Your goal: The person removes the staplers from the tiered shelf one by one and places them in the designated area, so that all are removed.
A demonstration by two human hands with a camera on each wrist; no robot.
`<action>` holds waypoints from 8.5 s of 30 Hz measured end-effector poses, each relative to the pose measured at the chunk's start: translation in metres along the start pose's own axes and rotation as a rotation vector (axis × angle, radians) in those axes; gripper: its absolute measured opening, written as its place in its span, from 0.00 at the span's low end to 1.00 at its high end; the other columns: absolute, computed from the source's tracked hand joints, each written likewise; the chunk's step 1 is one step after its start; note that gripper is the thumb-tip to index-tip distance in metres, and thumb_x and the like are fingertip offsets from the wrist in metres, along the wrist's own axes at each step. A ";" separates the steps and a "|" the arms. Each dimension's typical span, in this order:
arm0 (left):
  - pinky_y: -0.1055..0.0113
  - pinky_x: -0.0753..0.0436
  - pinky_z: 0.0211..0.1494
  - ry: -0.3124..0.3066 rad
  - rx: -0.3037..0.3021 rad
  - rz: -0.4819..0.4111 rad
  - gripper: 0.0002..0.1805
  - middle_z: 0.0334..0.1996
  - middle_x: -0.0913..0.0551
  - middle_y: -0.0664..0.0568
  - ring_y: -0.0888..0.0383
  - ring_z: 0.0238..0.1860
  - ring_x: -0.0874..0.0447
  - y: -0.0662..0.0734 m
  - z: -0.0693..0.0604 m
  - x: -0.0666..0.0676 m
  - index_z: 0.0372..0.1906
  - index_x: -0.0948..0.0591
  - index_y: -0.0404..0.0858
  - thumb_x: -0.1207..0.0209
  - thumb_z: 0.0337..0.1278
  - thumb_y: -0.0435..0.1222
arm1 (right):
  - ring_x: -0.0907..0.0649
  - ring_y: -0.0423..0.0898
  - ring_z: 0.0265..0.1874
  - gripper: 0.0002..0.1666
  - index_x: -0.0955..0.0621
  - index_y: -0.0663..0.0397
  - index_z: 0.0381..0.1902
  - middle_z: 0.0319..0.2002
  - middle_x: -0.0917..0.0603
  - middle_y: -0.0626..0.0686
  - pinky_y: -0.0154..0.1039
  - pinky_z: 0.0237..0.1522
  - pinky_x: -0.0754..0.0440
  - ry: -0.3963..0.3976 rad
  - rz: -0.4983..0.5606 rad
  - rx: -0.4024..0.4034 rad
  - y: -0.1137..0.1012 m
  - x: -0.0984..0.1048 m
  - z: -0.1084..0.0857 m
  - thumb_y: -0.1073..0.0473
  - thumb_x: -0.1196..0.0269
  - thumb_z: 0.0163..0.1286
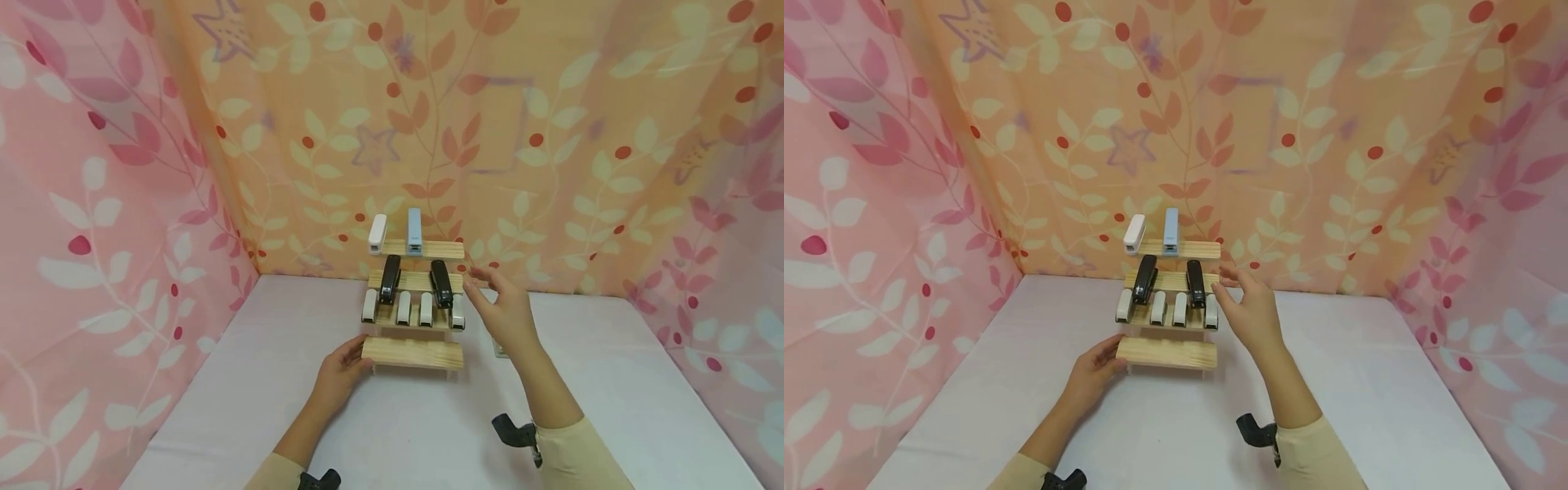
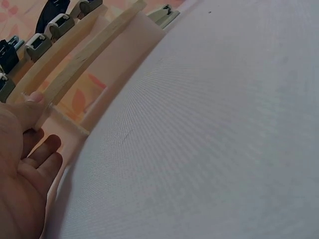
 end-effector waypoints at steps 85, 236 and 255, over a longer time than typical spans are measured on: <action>0.71 0.19 0.65 0.001 -0.047 -0.048 0.34 0.68 0.23 0.39 0.43 0.68 0.23 -0.002 0.003 -0.002 0.70 0.26 0.33 0.30 0.60 0.34 | 0.10 0.51 0.48 0.25 0.15 0.58 0.58 0.49 0.11 0.61 0.44 0.45 0.08 0.136 0.137 -0.176 -0.013 -0.040 0.075 0.52 0.28 0.67; 0.71 0.20 0.67 0.001 -0.025 -0.032 0.33 0.68 0.23 0.40 0.43 0.69 0.24 -0.001 0.002 -0.003 0.71 0.25 0.35 0.31 0.61 0.34 | 0.22 0.69 0.63 0.28 0.20 0.58 0.61 0.57 0.15 0.66 0.67 0.57 0.22 -0.046 -0.287 -0.466 0.153 0.053 -0.083 0.42 0.39 0.76; 0.70 0.18 0.65 -0.001 -0.040 -0.036 0.33 0.67 0.23 0.39 0.43 0.67 0.23 -0.001 0.003 -0.001 0.70 0.25 0.34 0.30 0.61 0.35 | 0.12 0.52 0.49 0.12 0.14 0.53 0.49 0.43 0.09 0.49 0.10 0.49 0.30 0.133 -0.142 0.000 0.049 0.031 -0.058 0.58 0.30 0.70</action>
Point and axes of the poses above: each hand's wrist, its own z-axis towards the middle knuckle, its own x-axis out of the back of the hand, y = z × x, the point moved 3 cm from there along z, towards the middle knuckle
